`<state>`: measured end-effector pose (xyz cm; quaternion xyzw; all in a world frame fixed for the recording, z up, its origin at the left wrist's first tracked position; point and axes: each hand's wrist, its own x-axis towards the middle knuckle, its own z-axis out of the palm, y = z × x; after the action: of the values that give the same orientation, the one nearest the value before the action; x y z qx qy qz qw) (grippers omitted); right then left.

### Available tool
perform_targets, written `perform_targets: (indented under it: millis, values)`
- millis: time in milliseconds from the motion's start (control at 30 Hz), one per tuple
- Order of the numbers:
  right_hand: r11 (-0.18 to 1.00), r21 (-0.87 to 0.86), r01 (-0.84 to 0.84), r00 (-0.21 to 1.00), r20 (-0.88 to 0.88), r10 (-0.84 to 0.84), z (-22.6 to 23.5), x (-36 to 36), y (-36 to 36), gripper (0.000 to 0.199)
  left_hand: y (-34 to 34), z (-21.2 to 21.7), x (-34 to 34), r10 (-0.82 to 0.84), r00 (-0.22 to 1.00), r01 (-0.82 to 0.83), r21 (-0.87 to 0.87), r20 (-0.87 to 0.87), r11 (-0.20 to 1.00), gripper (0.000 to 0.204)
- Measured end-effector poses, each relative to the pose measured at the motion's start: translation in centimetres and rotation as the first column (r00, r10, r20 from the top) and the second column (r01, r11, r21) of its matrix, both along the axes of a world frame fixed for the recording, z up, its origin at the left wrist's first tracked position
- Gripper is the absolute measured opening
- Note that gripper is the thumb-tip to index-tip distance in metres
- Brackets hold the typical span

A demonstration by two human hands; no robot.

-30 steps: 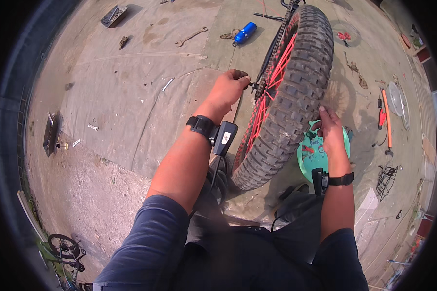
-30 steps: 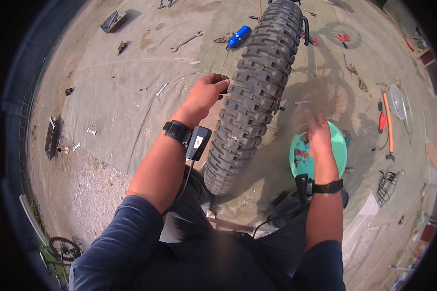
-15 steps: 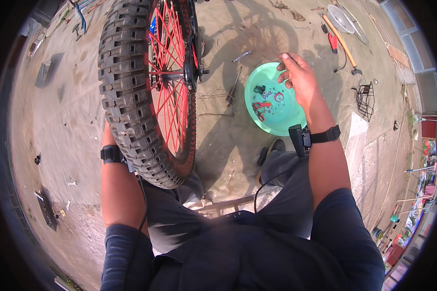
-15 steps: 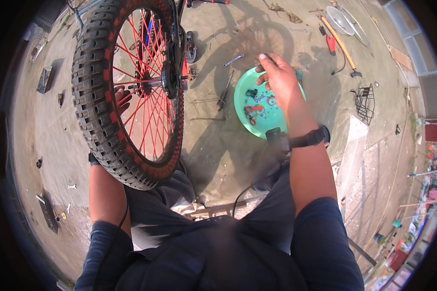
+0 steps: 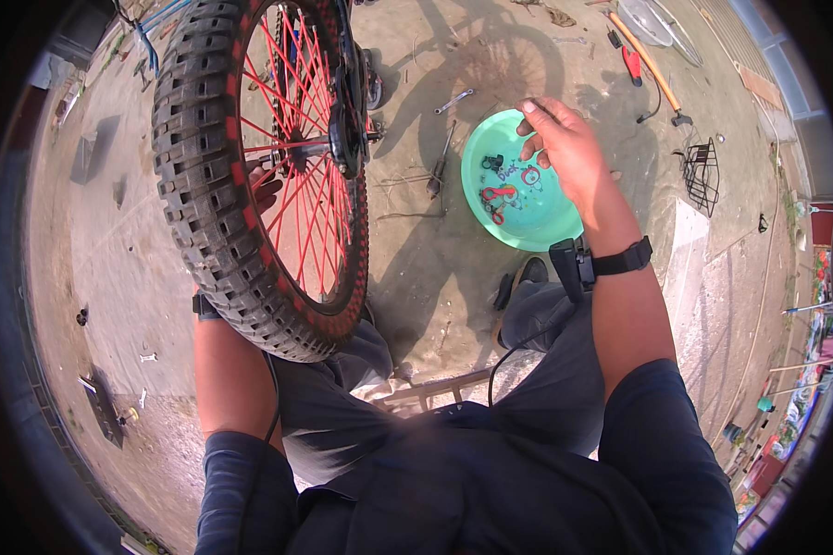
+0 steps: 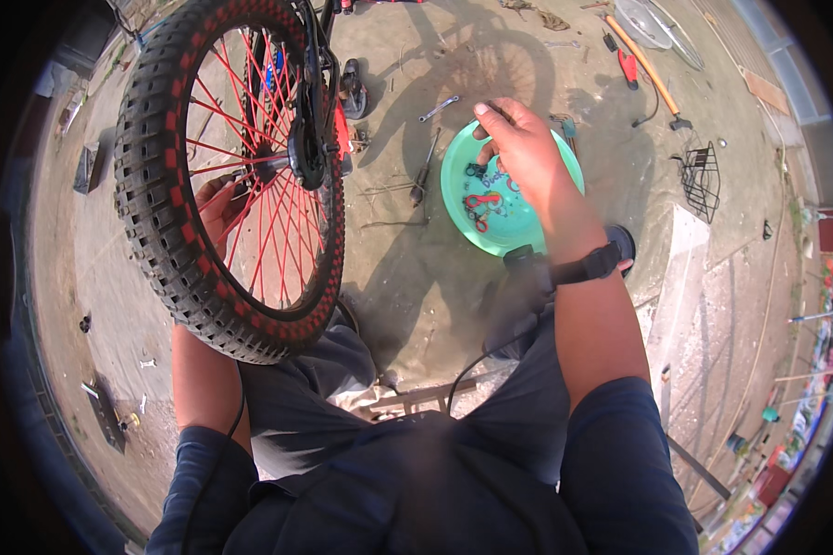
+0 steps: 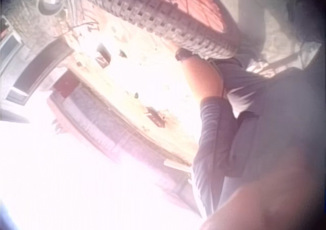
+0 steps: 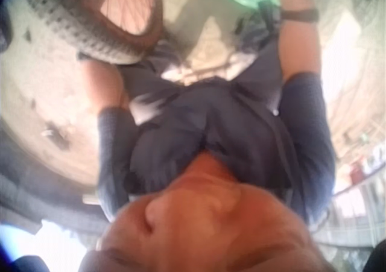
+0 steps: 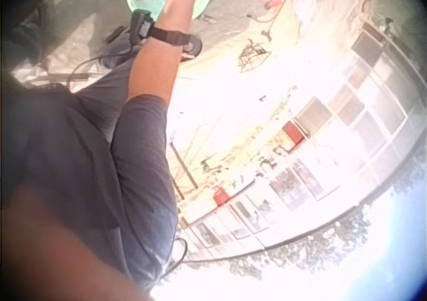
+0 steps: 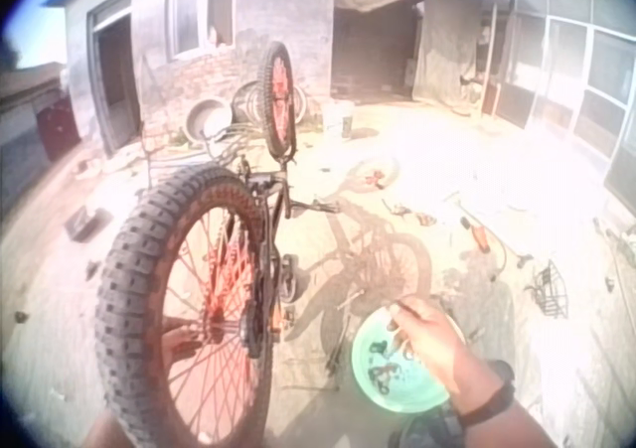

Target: The person assembles small parts onto a bicycle wheel hub, picking washers and nuts from a green basin and threading them onto the axle. The person repeatedly tightens and adjusts the components by hand while holding the wheel.

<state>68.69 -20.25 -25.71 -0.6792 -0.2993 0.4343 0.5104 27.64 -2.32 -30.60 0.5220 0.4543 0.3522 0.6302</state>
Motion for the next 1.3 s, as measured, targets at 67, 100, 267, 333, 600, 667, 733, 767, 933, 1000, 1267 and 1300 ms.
perform_targets:
  millis: [67, 100, 267, 333, 600, 667, 733, 767, 933, 1000, 1267, 1300]
  values:
    - [1.000, 0.004, -0.011, 1.000, 0.007, 0.011, -0.1, -0.2, 0.1, 0.038, 0.0, 0.0, 0.1, -0.004, 1.000, 0.004, -0.001, -0.004, 1.000, 0.038]
    - [1.000, 0.008, -0.020, 1.000, 0.011, 0.020, -0.1, -0.2, 0.1, 0.038, 0.0, 0.0, 0.1, -0.006, 1.000, 0.006, -0.002, -0.005, 1.000, 0.038]
    - [0.999, 0.025, -0.043, 0.999, -0.006, 0.043, -0.6, -0.8, 0.3, 0.038, -0.2, -0.2, 0.3, -0.010, 1.000, 0.010, -0.007, -0.010, 1.000, 0.037]
    - [0.998, 0.023, -0.057, 0.998, -0.008, 0.057, -0.8, -1.2, 0.4, 0.037, -0.4, -0.2, 0.3, -0.012, 1.000, 0.011, -0.004, -0.011, 1.000, 0.037]
    - [0.989, 0.013, -0.145, 0.989, 0.003, 0.145, -0.9, -3.4, 0.9, 0.034, -0.2, -0.8, 0.4, -0.001, 1.000, 0.002, -0.023, 0.007, 1.000, 0.042]
    - [0.980, -0.011, -0.198, 0.980, 0.002, 0.198, -1.1, -4.6, 1.2, 0.034, -0.2, -1.0, 0.4, -0.021, 0.998, 0.021, 0.008, -0.057, 1.000, 0.042]
    - [0.970, -0.024, -0.244, 0.970, -0.014, 0.243, -1.5, -6.1, 1.5, 0.034, -0.2, -1.1, 0.4, -0.031, 0.998, 0.032, 0.019, -0.050, 0.999, 0.042]
    - [0.957, -0.025, -0.289, 0.957, 0.017, 0.289, -1.6, -6.8, 1.7, 0.037, -0.3, -1.1, 0.4, -0.033, 0.998, 0.034, 0.024, -0.056, 0.999, 0.042]
    - [0.931, 0.020, -0.365, 0.931, -0.009, 0.365, -3.0, -10.5, 3.3, 0.047, -1.0, -1.1, 0.5, -0.048, 0.994, 0.054, 0.051, -0.100, 0.997, 0.040]
    - [0.939, 0.062, -0.338, 0.937, -0.077, 0.342, -3.7, -12.0, 4.0, 0.048, -1.5, -1.2, 0.4, -0.051, 0.991, 0.060, 0.069, -0.122, 0.996, 0.040]
    - [0.916, 0.047, -0.399, 0.847, 0.403, 0.348, -4.6, -14.7, 5.0, 0.045, -2.4, -1.5, 0.0, -0.072, 0.971, 0.106, 0.140, -0.226, 0.984, 0.038]
    - [0.922, 0.032, -0.386, 0.830, 0.448, 0.332, -4.6, -14.8, 5.2, 0.044, -2.5, -1.5, -0.1, -0.072, 0.970, 0.109, 0.147, -0.233, 0.983, 0.038]
